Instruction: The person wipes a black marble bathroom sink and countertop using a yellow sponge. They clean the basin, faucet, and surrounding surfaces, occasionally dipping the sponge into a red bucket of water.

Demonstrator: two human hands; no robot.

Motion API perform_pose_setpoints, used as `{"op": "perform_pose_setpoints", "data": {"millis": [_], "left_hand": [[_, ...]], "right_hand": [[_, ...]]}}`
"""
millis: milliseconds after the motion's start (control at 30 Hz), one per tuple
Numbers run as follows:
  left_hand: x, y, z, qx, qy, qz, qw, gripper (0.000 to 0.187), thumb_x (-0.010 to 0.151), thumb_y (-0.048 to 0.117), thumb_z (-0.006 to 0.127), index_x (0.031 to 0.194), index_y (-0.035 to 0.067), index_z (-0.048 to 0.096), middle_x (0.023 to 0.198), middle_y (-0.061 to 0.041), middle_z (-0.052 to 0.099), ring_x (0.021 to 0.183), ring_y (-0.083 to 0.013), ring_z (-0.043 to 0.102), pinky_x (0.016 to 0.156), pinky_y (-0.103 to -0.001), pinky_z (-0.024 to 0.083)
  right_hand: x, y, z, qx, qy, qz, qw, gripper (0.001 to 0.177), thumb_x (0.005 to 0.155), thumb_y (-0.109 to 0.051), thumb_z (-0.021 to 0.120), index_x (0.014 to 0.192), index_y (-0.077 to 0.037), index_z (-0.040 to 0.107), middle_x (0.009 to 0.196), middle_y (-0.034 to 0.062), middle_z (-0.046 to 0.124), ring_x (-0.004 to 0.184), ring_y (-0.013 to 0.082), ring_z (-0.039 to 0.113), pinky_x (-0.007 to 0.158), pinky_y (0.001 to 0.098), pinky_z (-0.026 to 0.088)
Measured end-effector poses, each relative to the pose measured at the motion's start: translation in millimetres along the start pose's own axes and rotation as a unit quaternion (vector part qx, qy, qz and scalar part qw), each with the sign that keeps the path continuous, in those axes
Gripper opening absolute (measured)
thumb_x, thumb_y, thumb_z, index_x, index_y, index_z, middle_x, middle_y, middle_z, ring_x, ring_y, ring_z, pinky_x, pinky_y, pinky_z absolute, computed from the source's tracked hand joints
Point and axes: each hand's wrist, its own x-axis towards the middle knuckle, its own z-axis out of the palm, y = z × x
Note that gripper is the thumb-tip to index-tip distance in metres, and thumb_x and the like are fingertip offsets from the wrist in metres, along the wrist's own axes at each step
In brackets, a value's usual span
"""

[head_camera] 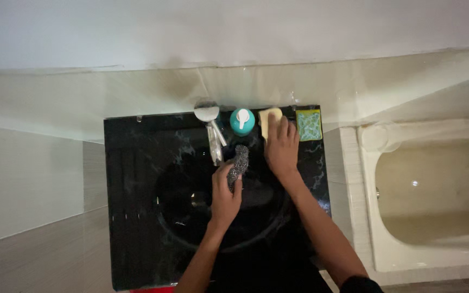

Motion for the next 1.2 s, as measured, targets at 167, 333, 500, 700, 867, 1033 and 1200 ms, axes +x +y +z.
{"op": "perform_pose_setpoints", "data": {"millis": [167,333,500,700,867,1033,1200], "left_hand": [[-2.4,10.4,6.4,0.002,0.009,0.013,1.0,0.044,0.104,0.016,0.062,0.143,0.003,0.046,0.144,-0.02,0.052,0.133,-0.0372,0.054,0.106,-0.046,0.05],[-3.7,13.5,13.6,0.0,0.007,0.039,0.999,0.044,0.105,0.016,0.061,0.144,0.004,0.046,0.145,-0.019,0.053,0.133,-0.0347,0.055,0.106,-0.044,0.052],[-6.3,15.0,13.0,-0.004,-0.004,0.004,1.0,0.044,0.104,0.015,0.062,0.144,0.005,0.046,0.146,-0.019,0.051,0.134,-0.035,0.053,0.105,-0.046,0.051],[-19.1,20.8,10.1,0.023,0.019,0.046,0.998,0.045,0.103,0.014,0.062,0.144,0.006,0.046,0.145,-0.019,0.053,0.134,-0.0356,0.053,0.109,-0.048,0.046],[-29.2,30.7,13.0,-0.001,0.001,0.026,1.0,0.043,0.104,0.014,0.062,0.144,0.006,0.047,0.144,-0.018,0.053,0.134,-0.0354,0.053,0.108,-0.047,0.048],[-38.1,39.8,17.4,-0.013,-0.011,0.005,1.0,0.043,0.104,0.014,0.062,0.143,0.005,0.047,0.145,-0.019,0.054,0.136,-0.0365,0.052,0.109,-0.048,0.046],[-40.2,42.4,18.5,-0.014,-0.001,-0.009,1.0,0.043,0.104,0.015,0.061,0.143,0.005,0.047,0.145,-0.018,0.054,0.134,-0.0353,0.053,0.108,-0.048,0.047]], "right_hand": [[-53.5,4.8,-23.2,0.003,-0.007,0.007,1.0,0.081,0.082,-0.016,0.076,0.156,-0.004,0.042,0.145,0.0268,0.048,0.129,0.0453,0.048,0.102,0.054,0.041],[-105.2,16.0,-45.4,0.004,-0.049,0.065,0.997,0.086,0.077,-0.02,0.079,0.154,-0.006,0.043,0.142,0.0277,0.048,0.126,0.0458,0.049,0.101,0.0557,0.042],[-114.4,25.4,-48.1,-0.016,-0.038,0.099,0.994,0.083,0.081,-0.02,0.079,0.155,-0.006,0.043,0.141,0.028,0.05,0.123,0.0463,0.05,0.101,0.0565,0.043],[-104.4,41.6,-39.6,-0.013,-0.001,0.11,0.994,0.081,0.085,-0.017,0.077,0.157,-0.006,0.042,0.141,0.0264,0.052,0.125,0.0451,0.052,0.102,0.0556,0.044],[-136.9,42.3,-52.2,-0.024,-0.01,0.132,0.991,0.081,0.082,-0.019,0.077,0.154,-0.006,0.043,0.135,0.0271,0.052,0.12,0.0467,0.051,0.099,0.057,0.044],[-142.9,54.6,-52.7,-0.03,0.003,0.127,0.992,0.081,0.082,-0.02,0.077,0.153,-0.001,0.043,0.133,0.0287,0.051,0.116,0.0477,0.051,0.097,0.0577,0.043],[-102.4,76.5,-35.8,-0.013,0.027,0.133,0.991,0.077,0.086,-0.017,0.076,0.155,-0.001,0.044,0.131,0.026,0.051,0.117,0.0465,0.051,0.1,0.0569,0.043]]}}
